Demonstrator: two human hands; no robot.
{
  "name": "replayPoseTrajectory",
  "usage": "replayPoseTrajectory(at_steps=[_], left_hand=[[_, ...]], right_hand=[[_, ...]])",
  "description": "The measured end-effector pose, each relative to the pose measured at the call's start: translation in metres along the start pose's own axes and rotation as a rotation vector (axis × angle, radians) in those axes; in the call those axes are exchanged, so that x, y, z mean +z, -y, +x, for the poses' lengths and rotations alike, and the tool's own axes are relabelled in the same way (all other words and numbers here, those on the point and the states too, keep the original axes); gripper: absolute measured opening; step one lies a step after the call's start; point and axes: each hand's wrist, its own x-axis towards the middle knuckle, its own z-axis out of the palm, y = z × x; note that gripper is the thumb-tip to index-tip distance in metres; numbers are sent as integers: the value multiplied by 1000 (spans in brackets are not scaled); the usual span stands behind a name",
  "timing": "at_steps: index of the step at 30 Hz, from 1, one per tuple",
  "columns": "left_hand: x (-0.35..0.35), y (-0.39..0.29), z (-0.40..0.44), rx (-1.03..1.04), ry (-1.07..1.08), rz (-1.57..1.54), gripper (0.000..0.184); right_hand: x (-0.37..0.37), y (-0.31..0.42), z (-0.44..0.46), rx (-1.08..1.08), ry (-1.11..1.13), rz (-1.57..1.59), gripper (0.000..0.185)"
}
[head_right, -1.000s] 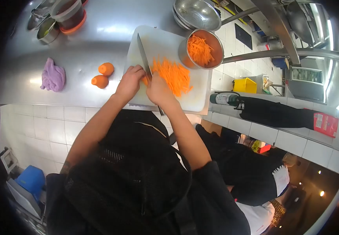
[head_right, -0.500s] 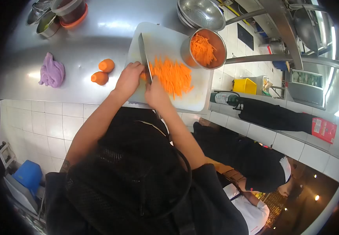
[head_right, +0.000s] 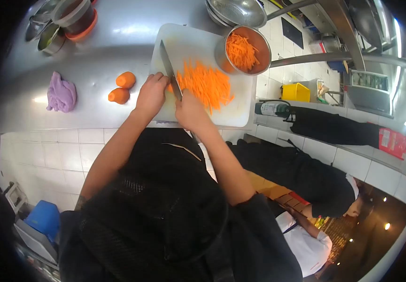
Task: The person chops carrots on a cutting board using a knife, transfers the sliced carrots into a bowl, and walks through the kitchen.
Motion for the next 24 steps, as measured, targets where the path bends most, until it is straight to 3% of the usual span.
replayPoseTrajectory(at_steps=[2,3,5,9,11,12,14,17,21,23,24], left_hand=[[-1,-1,-4,4,14,-8,21],[-2,0,-3,2,11,-7,21],[-4,2,-6,53,41,16,22],[-6,4,-5,19,57,-15,21],[-10,2,-5,39,65,-12,19],[-9,4,-2,39,62,-10,19],[-5,6,-4,82,47,1,18],[0,9,-6,51,41,-1,19],[-3,8,-7,66,40,-27,22],[3,7,-7,69,3,-16,23],[6,1,-2,102,-4,-12,23]], right_hand=[[43,-43,21,-508,-460,-139,27],[32,-30,24,-511,-458,-139,27],[1,12,13,74,14,145,29],[6,0,6,47,23,41,29],[33,-17,18,-127,-181,106,29],[26,-9,24,-131,-182,106,29],[1,19,17,50,-16,164,31],[-17,42,-7,146,50,245,32],[12,6,18,34,-104,219,26],[-22,25,13,150,117,366,28],[-36,23,9,140,85,373,28]])
